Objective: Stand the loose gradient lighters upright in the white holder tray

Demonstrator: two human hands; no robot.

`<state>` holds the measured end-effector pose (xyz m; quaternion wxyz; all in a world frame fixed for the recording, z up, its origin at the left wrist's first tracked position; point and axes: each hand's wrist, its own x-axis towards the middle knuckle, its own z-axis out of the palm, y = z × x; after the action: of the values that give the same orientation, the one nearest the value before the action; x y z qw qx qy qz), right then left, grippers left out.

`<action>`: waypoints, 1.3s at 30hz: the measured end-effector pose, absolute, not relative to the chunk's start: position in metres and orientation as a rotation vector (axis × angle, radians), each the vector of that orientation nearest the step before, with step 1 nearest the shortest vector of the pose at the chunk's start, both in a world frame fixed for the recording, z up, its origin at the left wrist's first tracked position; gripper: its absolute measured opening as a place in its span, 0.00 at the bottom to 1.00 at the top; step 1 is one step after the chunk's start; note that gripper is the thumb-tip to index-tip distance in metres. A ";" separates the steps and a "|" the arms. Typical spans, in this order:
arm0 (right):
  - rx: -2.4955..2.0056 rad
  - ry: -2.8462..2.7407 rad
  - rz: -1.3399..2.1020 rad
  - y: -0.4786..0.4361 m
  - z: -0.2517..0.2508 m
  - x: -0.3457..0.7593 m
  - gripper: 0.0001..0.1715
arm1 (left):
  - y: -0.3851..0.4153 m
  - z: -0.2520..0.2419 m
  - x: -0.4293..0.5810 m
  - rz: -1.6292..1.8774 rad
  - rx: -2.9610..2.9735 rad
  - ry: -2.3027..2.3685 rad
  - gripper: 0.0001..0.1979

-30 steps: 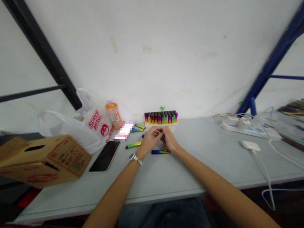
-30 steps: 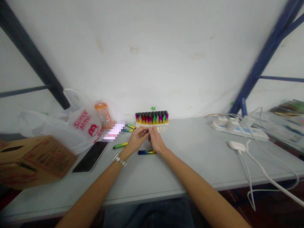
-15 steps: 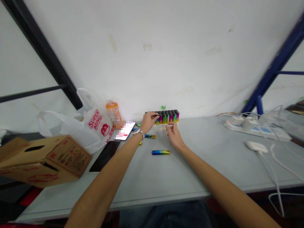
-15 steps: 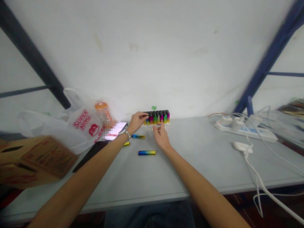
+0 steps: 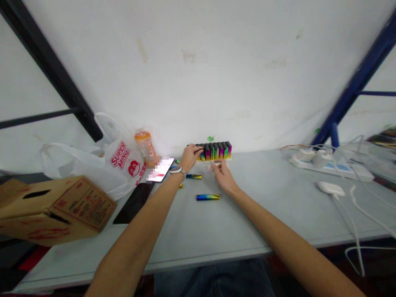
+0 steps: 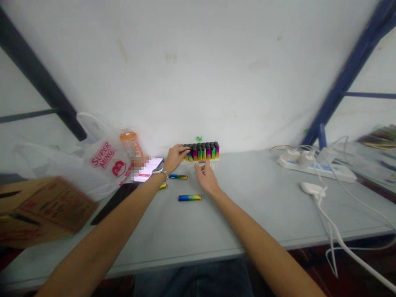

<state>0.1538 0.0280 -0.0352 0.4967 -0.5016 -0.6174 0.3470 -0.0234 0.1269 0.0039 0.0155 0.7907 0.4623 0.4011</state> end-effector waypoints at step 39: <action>-0.893 -1.437 1.215 0.013 -0.014 0.152 0.23 | 0.018 -0.012 -0.034 1.567 2.110 1.400 0.10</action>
<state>0.1515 0.0127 -0.0141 0.5048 -0.3701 -0.5955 0.5036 -0.0341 0.0184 -0.0119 0.0816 0.7062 0.4686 0.5244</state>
